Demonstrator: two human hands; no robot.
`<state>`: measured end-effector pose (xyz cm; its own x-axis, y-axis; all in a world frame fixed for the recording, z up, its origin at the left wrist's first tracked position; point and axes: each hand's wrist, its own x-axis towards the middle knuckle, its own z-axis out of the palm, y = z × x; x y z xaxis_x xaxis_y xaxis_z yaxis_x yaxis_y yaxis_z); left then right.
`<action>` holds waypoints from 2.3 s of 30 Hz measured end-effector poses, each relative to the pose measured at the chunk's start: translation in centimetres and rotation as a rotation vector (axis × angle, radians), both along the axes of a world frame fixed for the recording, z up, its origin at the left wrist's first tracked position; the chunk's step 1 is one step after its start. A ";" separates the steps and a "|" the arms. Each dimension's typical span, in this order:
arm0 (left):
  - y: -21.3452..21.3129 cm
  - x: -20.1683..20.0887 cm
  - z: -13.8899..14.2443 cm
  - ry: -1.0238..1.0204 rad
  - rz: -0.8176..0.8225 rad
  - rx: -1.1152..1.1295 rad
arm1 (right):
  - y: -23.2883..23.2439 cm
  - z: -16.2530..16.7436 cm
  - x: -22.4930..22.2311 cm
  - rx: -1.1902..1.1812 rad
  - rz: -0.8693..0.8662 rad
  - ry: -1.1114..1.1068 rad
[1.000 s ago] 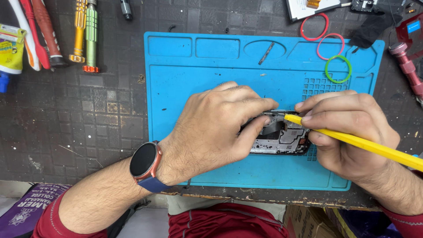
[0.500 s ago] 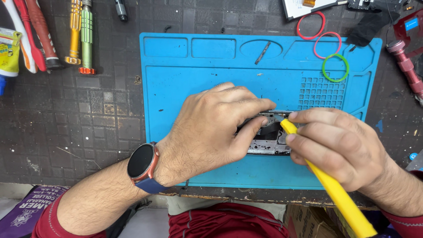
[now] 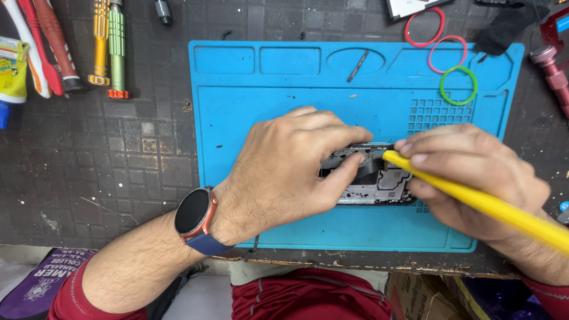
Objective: The person removes old adhesive residue from the inside of a disassembled smartphone frame. They first pick at the residue with tweezers, then use a yellow pry tool to scrape the adhesive off the frame edges, holding the phone in one hand while working around its perimeter.
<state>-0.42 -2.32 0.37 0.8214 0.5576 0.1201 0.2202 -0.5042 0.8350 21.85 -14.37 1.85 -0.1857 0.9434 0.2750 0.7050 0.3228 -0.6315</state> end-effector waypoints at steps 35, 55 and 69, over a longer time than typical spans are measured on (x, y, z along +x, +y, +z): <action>-0.3 -0.5 -0.3 -0.171 -0.085 0.191 | 0.5 0.6 0.7 0.177 0.085 -0.316; 0.0 0.0 -0.6 -0.146 -0.053 0.048 | 0.8 0.7 0.0 -0.051 -0.041 -0.206; -0.1 0.2 -0.9 -0.126 -0.056 0.053 | 0.7 0.6 0.3 -0.301 -0.125 -0.049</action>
<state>-0.20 -2.40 -0.48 0.8279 0.5011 0.2521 0.0858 -0.5572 0.8259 22.20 -13.62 2.49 -0.0692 0.9972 -0.0265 0.7592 0.0354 -0.6499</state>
